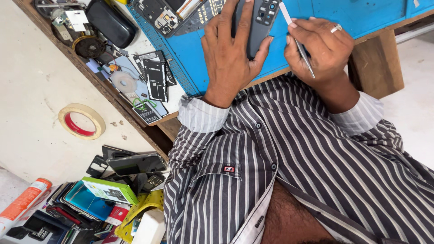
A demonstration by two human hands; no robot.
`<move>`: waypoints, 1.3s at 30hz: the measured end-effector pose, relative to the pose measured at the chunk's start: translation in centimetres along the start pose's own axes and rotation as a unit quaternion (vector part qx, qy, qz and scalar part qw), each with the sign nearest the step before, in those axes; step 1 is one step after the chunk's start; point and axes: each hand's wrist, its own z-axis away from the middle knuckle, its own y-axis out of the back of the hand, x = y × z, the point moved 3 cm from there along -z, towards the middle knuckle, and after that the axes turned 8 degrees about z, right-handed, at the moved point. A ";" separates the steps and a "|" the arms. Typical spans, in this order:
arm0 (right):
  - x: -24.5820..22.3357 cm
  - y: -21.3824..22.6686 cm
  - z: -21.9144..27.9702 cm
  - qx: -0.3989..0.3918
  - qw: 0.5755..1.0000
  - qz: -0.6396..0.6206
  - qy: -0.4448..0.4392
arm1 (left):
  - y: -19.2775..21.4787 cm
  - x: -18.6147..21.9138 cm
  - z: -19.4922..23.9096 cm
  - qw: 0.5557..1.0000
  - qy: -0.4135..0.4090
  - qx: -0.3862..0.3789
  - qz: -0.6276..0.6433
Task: The person removes a protective film from a smartphone back cover using a plastic spudger. They then scrape adhesive residue from the back cover with the spudger and wipe the surface with a cloth. The person continues to scrape and wipe the back cover repeatedly.
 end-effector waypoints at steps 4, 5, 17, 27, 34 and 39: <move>0.1 -0.5 0.8 0.004 1.000 0.004 -0.021 | -0.3 -0.1 0.0 1.000 0.007 -0.008 -0.011; 0.1 -0.6 0.9 0.002 1.000 0.002 -0.029 | -0.3 -0.1 0.0 1.000 0.014 -0.013 -0.012; 0.4 -1.2 1.0 0.001 1.000 -0.007 -0.027 | 0.2 0.1 -0.5 0.999 0.012 -0.012 -0.027; -0.9 -1.0 -0.8 -0.019 0.999 0.028 -0.016 | 0.4 0.6 -0.6 0.998 0.006 -0.029 -0.062; -0.4 -0.7 -0.6 -0.022 0.998 -0.015 -0.050 | 0.6 0.7 -0.6 0.998 0.012 -0.027 -0.064; 0.2 -0.7 0.5 -0.004 0.999 -0.027 -0.046 | 0.4 0.4 -0.6 0.998 0.003 -0.007 -0.062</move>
